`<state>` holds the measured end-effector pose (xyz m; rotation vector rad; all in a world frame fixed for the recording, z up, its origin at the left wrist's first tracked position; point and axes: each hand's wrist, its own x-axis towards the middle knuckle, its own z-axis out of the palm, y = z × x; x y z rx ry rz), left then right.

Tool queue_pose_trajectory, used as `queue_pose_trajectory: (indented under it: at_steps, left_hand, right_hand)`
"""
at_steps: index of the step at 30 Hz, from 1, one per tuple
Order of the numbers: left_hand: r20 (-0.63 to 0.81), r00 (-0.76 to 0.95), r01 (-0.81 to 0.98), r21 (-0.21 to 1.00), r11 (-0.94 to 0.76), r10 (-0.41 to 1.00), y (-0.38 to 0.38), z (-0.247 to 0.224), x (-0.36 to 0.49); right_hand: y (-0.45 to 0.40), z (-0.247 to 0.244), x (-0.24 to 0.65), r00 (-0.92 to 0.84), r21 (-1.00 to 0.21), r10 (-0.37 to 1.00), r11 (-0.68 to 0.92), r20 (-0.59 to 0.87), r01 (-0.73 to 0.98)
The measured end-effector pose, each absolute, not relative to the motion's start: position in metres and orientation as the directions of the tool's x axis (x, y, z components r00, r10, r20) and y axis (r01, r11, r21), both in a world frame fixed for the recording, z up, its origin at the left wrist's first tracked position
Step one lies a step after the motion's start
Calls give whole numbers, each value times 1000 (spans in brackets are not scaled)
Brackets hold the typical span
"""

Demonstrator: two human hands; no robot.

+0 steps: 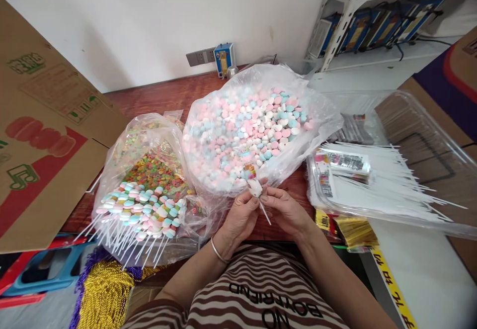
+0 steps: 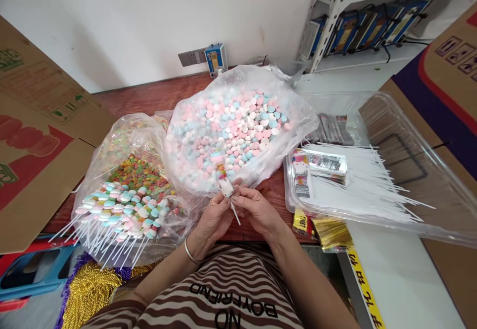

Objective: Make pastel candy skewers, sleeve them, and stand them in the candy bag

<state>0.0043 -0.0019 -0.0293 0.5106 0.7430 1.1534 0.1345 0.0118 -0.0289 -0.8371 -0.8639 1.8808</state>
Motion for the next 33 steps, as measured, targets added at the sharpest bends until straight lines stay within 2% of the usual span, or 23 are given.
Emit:
queue_pose_trajectory:
  at_steps: [3,5,9,11,12,16,20,29,33]
  left_hand:
    - [-297,206,-606,709,360,932,-1,-30,3]
    - [-301,166,-586,735,340,939,1,-30,1]
    - [-248,70,-510,823,248,966,7,-30,-6]
    - [-218,86,-443,865,233,972,7,-28,-10]
    - [-214,120,-415,876,245,969,5,-27,-12]
    - [-269,326,-366,848,384,906,-11,-26,-14]
    - [-331,378,-374,800,469,865,-24,-31,-12]
    - [-460,435,-327,721,611,775,-32,-25,-14]
    - [-413,389,-373,746,551,823,-29,-23,-11]
  right_hand:
    - [10,-33,128,-415,-747,874,-449,-253,-490]
    - [7,-36,124,-398,-774,887,-418,-234,-476]
    - [3,-36,130,-231,-971,971,-113,-63,-212]
    - [5,-32,139,-115,-993,993,10,24,-115]
    - [6,-28,142,-73,-992,996,35,44,-120]
    - [13,-10,146,-126,-954,992,-28,10,-298]
    - [14,-1,136,-161,-884,986,-110,-39,-454]
    - [14,-7,132,-40,-894,996,-87,-78,-440]
    - [15,-9,136,-44,-903,997,-73,-60,-423]
